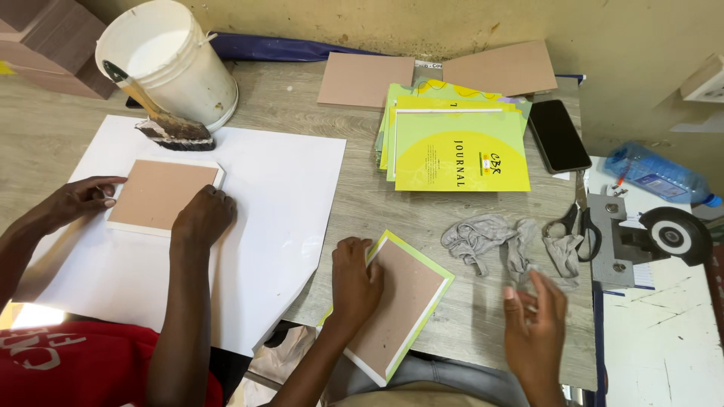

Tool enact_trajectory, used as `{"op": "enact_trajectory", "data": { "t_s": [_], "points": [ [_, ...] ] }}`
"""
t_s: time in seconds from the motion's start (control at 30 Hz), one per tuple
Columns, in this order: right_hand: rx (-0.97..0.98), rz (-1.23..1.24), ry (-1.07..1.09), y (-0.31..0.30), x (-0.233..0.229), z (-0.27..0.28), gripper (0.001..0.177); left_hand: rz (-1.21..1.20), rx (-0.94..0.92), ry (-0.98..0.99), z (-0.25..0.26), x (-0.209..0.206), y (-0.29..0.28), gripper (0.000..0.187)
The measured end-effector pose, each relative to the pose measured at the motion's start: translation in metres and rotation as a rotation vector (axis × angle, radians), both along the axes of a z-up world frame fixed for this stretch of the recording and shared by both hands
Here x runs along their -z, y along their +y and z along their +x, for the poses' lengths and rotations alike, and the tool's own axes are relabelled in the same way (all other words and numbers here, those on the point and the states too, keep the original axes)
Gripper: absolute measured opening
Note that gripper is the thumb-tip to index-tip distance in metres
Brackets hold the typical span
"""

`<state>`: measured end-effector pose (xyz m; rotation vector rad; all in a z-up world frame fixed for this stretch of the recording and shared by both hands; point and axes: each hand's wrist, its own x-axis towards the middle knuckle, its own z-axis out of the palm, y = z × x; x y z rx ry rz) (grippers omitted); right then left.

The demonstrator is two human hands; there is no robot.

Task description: The person applies glue to the edges of a book cover using a brush and then presses it onto a book block. They smooth the cover with their hands and a cloth, then stack the finished book with others on the table.

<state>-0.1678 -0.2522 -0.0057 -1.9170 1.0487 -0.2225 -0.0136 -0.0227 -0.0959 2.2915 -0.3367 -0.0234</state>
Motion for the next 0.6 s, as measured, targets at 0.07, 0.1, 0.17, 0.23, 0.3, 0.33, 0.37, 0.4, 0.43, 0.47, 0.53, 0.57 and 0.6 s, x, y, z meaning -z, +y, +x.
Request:
{"op": "enact_trajectory", "data": {
  "t_s": [0.07, 0.1, 0.17, 0.23, 0.3, 0.33, 0.37, 0.4, 0.43, 0.47, 0.53, 0.57, 0.6],
  "points": [
    [0.061, 0.385, -0.098, 0.019, 0.023, -0.001, 0.072, -0.082, -0.039, 0.157, 0.000, -0.014, 0.003, 0.045],
    [0.122, 0.765, -0.198, 0.029, 0.033, -0.001, 0.075, -0.169, -0.078, 0.313, 0.000, -0.021, 0.004, 0.044],
    [0.202, 0.862, -0.206, 0.048, 0.030, 0.004, 0.067, -0.174, -0.114, 0.405, 0.005, -0.036, 0.001, 0.045],
    [0.262, 0.961, -0.210, 0.055, 0.040, 0.010, 0.059, -0.184, -0.167, 0.491, 0.013, -0.046, 0.002, 0.047],
    [0.148, 0.922, -0.239, 0.051, 0.066, 0.016, 0.066, -0.293, -0.189, 0.593, 0.026, -0.049, 0.001, 0.035],
    [0.148, 0.924, -0.253, 0.052, 0.069, 0.019, 0.066, -0.291, -0.182, 0.580, 0.027, -0.047, 0.004, 0.035],
    [0.064, 0.942, -0.330, 0.052, 0.072, 0.023, 0.047, -0.372, -0.074, 0.590, 0.029, -0.045, 0.007, 0.020],
    [-0.016, 0.954, -0.399, 0.051, 0.074, 0.023, 0.029, -0.453, 0.036, 0.606, 0.028, -0.042, 0.009, 0.050],
    [-0.012, 0.952, -0.408, 0.049, 0.070, 0.023, 0.029, -0.451, 0.044, 0.602, 0.025, -0.061, 0.008, 0.050],
    [-0.129, 0.856, -0.438, 0.046, 0.066, 0.024, 0.019, -0.579, -0.005, 0.598, 0.022, -0.080, 0.009, 0.046],
    [-0.248, 0.759, -0.469, 0.039, 0.057, 0.022, 0.020, -0.708, -0.055, 0.587, 0.022, -0.104, 0.012, 0.043],
    [-0.381, 0.675, -0.362, 0.033, 0.052, 0.019, 0.025, -0.938, -0.105, 0.585, 0.026, -0.109, 0.015, 0.019],
    [-0.512, 0.584, -0.251, 0.026, 0.047, 0.017, 0.034, -1.170, -0.158, 0.576, 0.029, -0.114, 0.018, 0.030]
  ]
}}
